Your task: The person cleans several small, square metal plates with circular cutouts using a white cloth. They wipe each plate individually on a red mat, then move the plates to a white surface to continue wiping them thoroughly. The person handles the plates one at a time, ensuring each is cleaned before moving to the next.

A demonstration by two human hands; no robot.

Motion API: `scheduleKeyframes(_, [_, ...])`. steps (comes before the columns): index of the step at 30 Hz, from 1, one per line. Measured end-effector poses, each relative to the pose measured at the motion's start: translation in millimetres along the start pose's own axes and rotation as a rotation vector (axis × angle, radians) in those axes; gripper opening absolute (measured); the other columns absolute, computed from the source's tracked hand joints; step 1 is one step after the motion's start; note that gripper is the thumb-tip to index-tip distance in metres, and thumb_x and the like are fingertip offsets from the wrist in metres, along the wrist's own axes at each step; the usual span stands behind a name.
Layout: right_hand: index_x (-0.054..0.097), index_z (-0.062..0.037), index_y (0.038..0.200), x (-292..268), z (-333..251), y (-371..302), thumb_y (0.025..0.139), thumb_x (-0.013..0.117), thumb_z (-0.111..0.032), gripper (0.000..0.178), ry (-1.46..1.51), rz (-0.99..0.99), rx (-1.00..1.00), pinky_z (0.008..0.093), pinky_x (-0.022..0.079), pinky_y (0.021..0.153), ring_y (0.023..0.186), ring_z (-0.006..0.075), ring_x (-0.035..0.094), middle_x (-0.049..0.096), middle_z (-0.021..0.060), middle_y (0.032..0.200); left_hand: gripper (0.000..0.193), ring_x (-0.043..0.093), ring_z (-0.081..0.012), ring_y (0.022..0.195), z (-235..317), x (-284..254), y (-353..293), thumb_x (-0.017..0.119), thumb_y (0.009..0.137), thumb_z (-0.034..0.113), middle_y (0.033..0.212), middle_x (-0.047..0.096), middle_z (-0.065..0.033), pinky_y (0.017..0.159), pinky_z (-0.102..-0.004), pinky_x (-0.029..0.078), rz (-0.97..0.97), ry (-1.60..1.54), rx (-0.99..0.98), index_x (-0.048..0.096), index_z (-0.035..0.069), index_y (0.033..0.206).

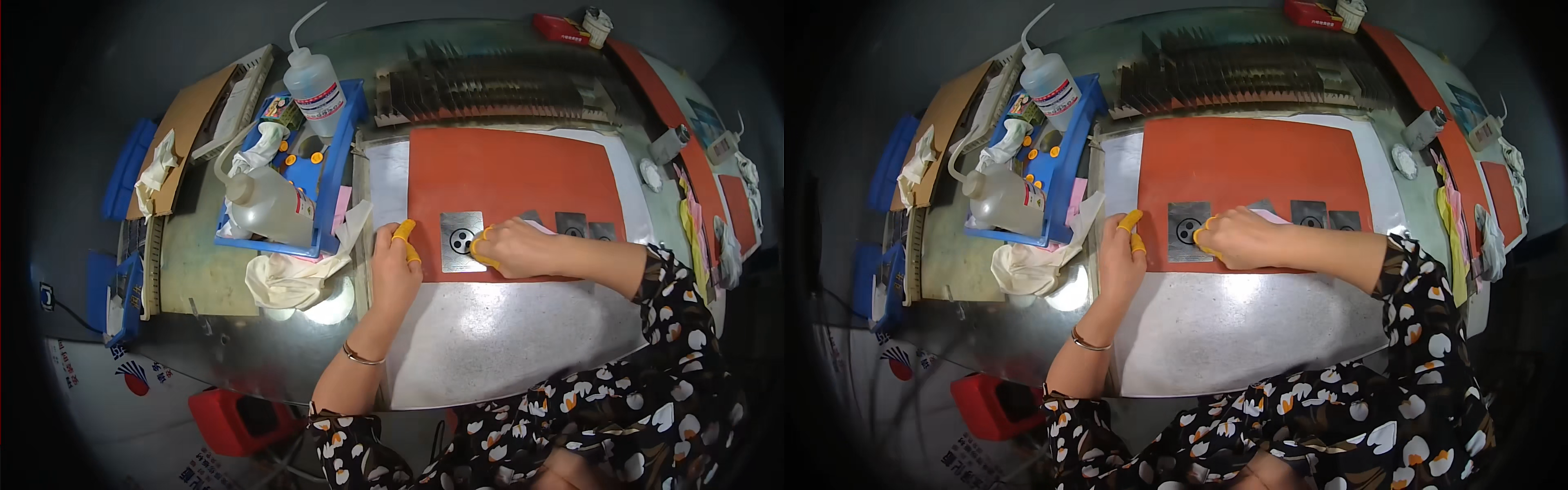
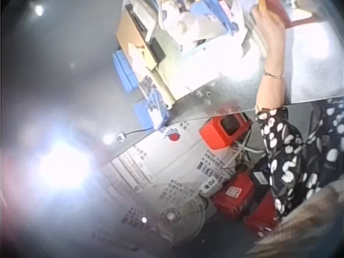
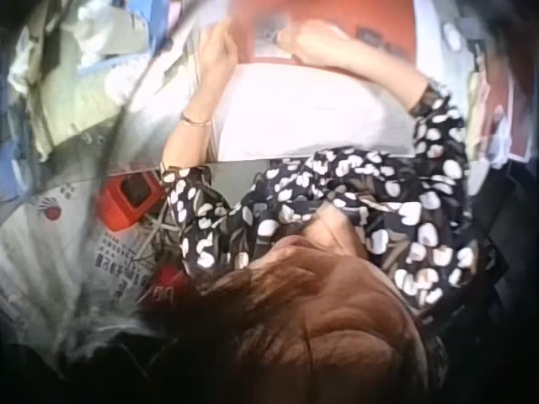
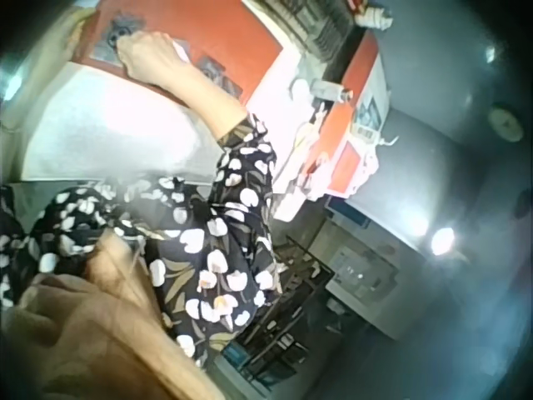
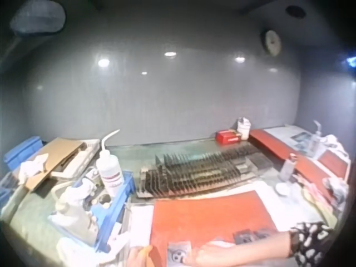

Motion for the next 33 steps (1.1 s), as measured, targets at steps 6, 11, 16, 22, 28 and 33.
scheduleKeyframes(6, [0.058,-0.0039,0.075,14,-22,27,0.071,0.057,-0.009,0.006,0.053,0.187,-0.108,0.0445,0.048,0.056,0.068,0.0319,0.062,0.061,0.0143,0.072,0.046,0.054,-0.0338,0.093,10,10,10,0.054,0.067,-0.010,0.106,0.053,-0.0164,0.079,-0.0374,0.046,-0.033,-0.058,0.024,0.057,0.002,0.111])
scheduleKeyframes(11, [0.055,-0.0007,0.078,-11,-32,-61,0.077,0.056,-0.012,0.012,0.083,0.187,-0.107,0.0443,0.048,0.059,0.068,0.0337,0.061,0.059,0.0152,0.069,0.038,0.053,-0.0343,0.096,6,-2,5,0.048,0.076,-0.009,0.105,0.053,-0.0168,0.084,-0.0356,0.043,-0.041,-0.024,0.011,0.057,0.000,0.111])
scheduleKeyframes(16, [0.055,-0.0064,0.088,-56,-5,-223,0.086,0.055,-0.023,0.017,0.098,0.329,0.535,0.0447,0.046,0.056,0.065,0.0320,0.061,0.061,0.0147,0.071,0.034,0.053,-0.0330,0.094,8,8,5,0.047,0.078,-0.007,0.103,0.053,-0.0168,0.082,-0.0365,0.043,-0.010,0.049,0.062,0.057,-0.001,0.110])
scheduleKeyframes(22, [0.059,-0.0039,0.086,-83,110,-385,0.078,0.058,-0.020,0.018,-0.170,0.400,1.079,0.0441,0.048,0.062,0.070,0.0340,0.062,0.063,0.0169,0.075,0.044,0.049,-0.0286,0.109,-22,24,6,0.055,0.083,0.006,0.123,0.048,-0.0192,0.093,-0.0360,0.039,0.049,-0.038,-0.049,0.045,-0.005,0.125])
scheduleKeyframes(28, [0.067,-0.0111,0.075,-75,153,-393,0.072,0.061,-0.026,0.016,-0.373,0.257,1.041,0.0398,0.048,0.069,0.083,0.0262,0.059,0.059,0.0097,0.081,0.080,0.031,-0.0347,0.128,141,36,6,0.070,0.072,0.030,0.138,0.035,-0.0199,0.106,-0.0424,0.023,-0.264,0.161,0.271,0.033,-0.001,0.135])
scheduleKeyframes(33, [0.061,-0.0058,0.111,-114,190,-509,0.071,0.065,-0.017,0.042,-0.819,0.681,0.992,0.0401,0.046,0.080,0.094,0.0345,0.057,0.063,0.0157,0.097,0.099,0.022,-0.0352,0.134,205,113,40,0.081,0.057,0.040,0.141,0.032,-0.0179,0.109,-0.0504,0.012,-0.625,0.253,0.344,0.033,0.001,0.135])
Point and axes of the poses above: each hand's wrist, its own y-axis towards the middle knuckle, its own x-axis out of the palm, z = x × y, the point moved 1 cm from there along y, towards the middle knuckle
